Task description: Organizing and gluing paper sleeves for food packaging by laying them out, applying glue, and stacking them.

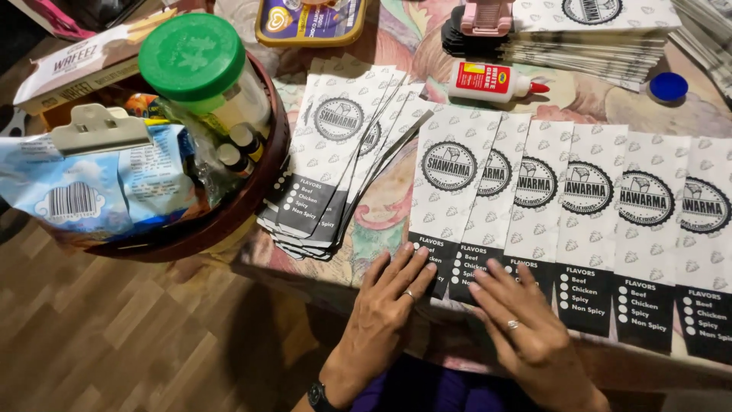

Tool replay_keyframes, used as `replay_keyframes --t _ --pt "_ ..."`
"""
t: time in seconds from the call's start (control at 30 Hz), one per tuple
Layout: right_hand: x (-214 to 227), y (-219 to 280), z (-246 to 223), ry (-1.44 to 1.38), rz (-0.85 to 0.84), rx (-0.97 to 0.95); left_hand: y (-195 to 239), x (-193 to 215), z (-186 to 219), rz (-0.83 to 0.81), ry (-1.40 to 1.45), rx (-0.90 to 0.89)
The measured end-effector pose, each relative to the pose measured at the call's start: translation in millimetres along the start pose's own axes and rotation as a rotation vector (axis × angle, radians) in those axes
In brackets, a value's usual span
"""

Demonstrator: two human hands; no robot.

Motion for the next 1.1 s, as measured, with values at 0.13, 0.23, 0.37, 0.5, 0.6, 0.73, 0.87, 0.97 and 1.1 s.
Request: replay_keyframes --t 0.13,0.23,0.37,0.5,0.6,0.73,0.87,0.97,1.1 --pt "-4 3 -1 0.031 -0.007 0.019 -2 1 3 0.035 -0.017 -0.004" --pt "-6 7 2 0.018 -0.006 0.017 -2 1 4 0.048 -0.004 0.001" --pt "-9 0 -3 0.005 0.074 0.006 1 3 -8 0.151 0.045 -0.030" --pt "-14 -13 -11 0.030 0.082 0.053 -28 39 -35 0.433 -0.082 -0.053" --pt "-26 -21 -15 -0.013 0.072 0.094 -33 41 -78 0.374 -0.498 0.159" --pt "-45 -23 -16 0.065 -0.043 0.139 -44 21 -123 0.015 -0.607 0.506" --pt "-51 -21 -10 0.112 -0.082 0.146 -51 13 -136 -0.005 -0.736 0.597" --pt "-41 -46 -15 -0.011 -0.114 0.097 -35 8 -130 0.297 -1.288 0.112" --pt "-54 -101 6 -0.128 -0.117 -0.027 -53 11 -131 -0.027 -0.634 0.582"
Point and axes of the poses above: each hand's wrist, its own y-axis away from the middle knuckle, its own x-axis out of the back of the hand, z = x × y, the point moved 2 cm from there along -y, towards the middle knuckle, and after that the axes turned 8 degrees about z, right-handed, at the moved point
